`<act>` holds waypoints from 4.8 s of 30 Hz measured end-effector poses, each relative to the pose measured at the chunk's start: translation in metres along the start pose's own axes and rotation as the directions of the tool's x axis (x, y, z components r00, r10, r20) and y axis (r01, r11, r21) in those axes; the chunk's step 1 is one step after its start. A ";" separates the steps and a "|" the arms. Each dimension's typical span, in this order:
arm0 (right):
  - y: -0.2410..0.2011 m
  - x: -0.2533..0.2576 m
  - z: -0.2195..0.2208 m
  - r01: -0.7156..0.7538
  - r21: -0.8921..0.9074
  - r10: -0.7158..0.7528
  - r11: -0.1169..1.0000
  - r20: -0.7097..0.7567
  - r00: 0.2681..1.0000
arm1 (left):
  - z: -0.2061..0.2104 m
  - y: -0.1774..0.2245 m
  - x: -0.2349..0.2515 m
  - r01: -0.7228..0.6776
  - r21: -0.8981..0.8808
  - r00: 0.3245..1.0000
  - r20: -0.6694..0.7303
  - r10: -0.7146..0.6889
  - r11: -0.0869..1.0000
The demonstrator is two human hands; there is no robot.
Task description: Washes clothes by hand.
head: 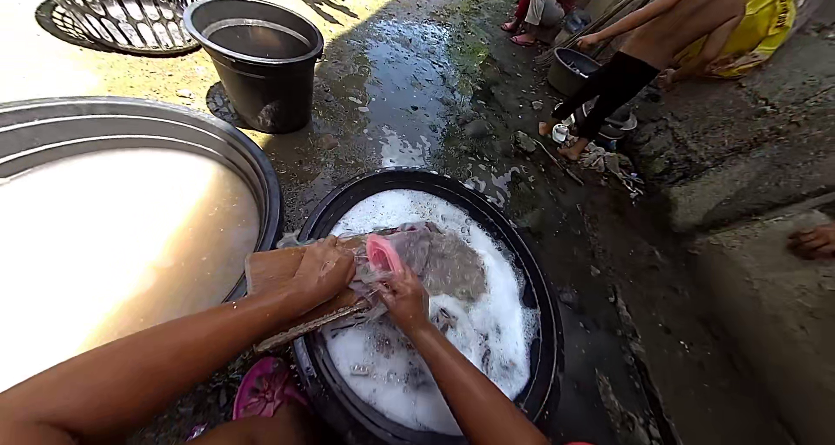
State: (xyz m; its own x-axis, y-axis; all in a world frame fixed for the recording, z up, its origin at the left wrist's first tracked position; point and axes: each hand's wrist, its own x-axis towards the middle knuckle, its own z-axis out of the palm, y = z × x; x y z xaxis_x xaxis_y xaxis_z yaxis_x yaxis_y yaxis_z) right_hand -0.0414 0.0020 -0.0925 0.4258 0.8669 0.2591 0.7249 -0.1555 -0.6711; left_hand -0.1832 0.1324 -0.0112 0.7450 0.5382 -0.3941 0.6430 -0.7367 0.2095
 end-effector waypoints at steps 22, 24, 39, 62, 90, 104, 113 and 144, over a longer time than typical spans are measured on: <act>0.026 -0.034 -0.010 -0.080 -0.010 0.080 0.997 0.051 0.995 | 0.000 0.006 0.004 0.025 0.084 0.998 0.052 -0.030 0.996; 0.038 -0.012 -0.028 -0.335 -0.091 0.345 0.938 0.137 0.929 | 0.003 0.005 0.005 0.023 0.088 0.999 0.036 -0.027 0.996; -0.008 0.006 -0.074 -0.242 0.001 0.242 0.970 0.051 0.969 | -0.033 0.051 0.026 -0.228 -0.854 0.960 -0.116 0.256 0.468; 0.135 0.059 -0.084 -0.582 -0.449 0.650 0.678 -0.002 0.760 | -0.007 0.040 0.050 -0.201 -0.030 0.956 0.212 0.203 0.979; 0.025 0.015 -0.005 -0.116 0.057 0.115 0.992 0.031 0.993 | 0.004 0.012 -0.001 -0.016 -0.017 0.996 0.083 0.018 1.000; 0.091 0.057 -0.043 -0.395 -0.110 0.406 0.912 0.109 0.907 | -0.005 0.025 0.032 -0.136 -0.072 0.975 0.170 0.147 0.988; 0.168 0.005 -0.060 -0.712 -0.038 0.683 0.701 -0.252 0.686 | -0.044 0.064 0.064 -0.232 -0.896 0.952 -0.290 -0.103 0.378; 0.002 -0.007 -0.002 -0.040 0.130 0.034 0.991 0.054 0.998 | -0.007 0.010 0.001 0.021 0.087 0.994 0.108 -0.030 0.996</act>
State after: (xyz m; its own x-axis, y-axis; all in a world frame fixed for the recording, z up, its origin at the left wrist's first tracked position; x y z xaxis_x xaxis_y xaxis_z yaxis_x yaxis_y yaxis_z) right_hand -0.0414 -0.0052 -0.0939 0.4203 0.8854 0.1986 0.6307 -0.1277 -0.7654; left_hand -0.1749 0.1283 -0.0034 0.7015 0.5128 -0.4949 0.6407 -0.7580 0.1226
